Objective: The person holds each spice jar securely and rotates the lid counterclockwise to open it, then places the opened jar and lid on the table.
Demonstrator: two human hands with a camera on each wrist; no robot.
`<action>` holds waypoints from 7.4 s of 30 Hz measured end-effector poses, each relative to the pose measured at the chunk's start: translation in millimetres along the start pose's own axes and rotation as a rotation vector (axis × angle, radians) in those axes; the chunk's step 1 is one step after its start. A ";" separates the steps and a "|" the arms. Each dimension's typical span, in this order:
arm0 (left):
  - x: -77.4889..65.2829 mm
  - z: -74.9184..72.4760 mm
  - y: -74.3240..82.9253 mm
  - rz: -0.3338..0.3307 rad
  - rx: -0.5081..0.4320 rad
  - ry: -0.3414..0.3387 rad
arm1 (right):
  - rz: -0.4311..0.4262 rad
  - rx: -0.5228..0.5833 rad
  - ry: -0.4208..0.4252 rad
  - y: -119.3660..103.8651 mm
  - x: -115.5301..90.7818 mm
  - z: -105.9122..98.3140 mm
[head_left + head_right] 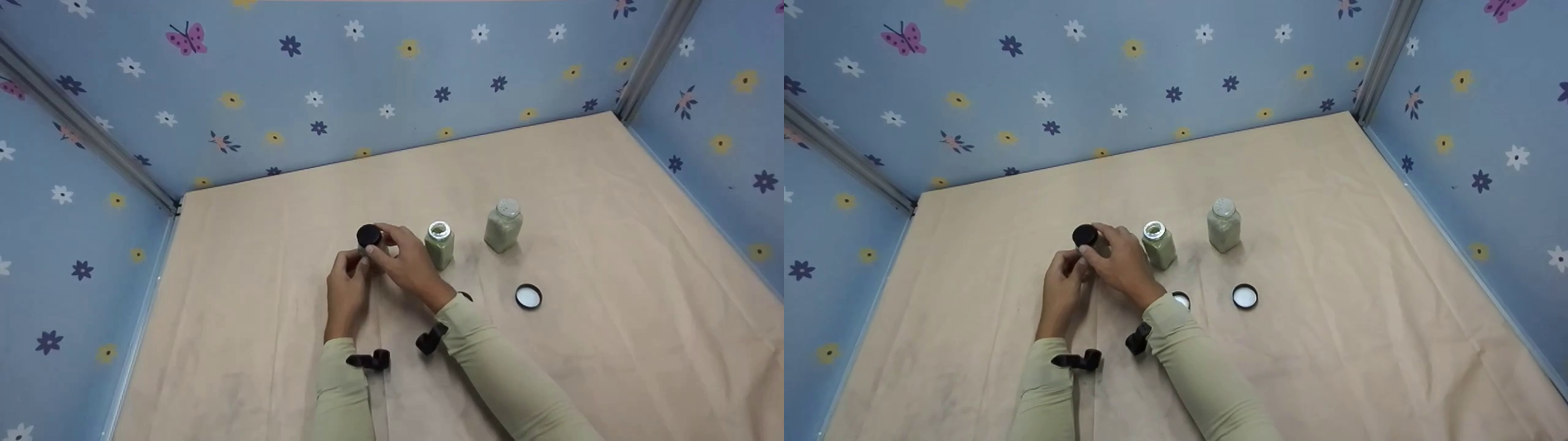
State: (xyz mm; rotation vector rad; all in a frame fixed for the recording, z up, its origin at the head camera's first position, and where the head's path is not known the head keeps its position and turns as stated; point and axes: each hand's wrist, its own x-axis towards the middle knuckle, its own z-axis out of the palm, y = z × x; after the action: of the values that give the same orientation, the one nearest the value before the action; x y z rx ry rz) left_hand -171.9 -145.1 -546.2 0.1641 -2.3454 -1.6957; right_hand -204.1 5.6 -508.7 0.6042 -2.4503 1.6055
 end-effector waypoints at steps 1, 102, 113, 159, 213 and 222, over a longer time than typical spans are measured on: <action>0.0 0.1 -0.1 -0.001 -0.002 -0.002 | 0.001 -0.004 -0.003 -0.3 0.1 -0.3; 0.4 -2.3 1.0 -0.016 -0.035 -0.011 | 0.006 0.047 0.089 -13.5 -12.1 -15.9; -0.5 -2.6 -0.3 -0.025 -0.034 -0.005 | -0.015 0.055 0.089 -17.7 -20.1 -22.9; 0.3 -0.8 0.4 -0.057 -0.043 0.006 | 0.048 0.006 -0.149 -26.9 -53.0 -38.1; -0.7 -1.0 -1.3 -0.101 0.003 -0.011 | -0.086 -0.539 -0.530 -28.7 -67.9 -30.8; -1.5 0.0 -1.4 -0.099 0.034 -0.003 | -0.112 -0.560 -0.553 -26.6 -70.9 -32.7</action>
State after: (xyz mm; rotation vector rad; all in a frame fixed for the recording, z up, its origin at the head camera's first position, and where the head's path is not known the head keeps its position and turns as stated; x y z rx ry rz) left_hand -170.5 -145.3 -547.7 0.2879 -2.4061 -1.7018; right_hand -131.9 43.6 -496.7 1.1621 -2.9813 0.6977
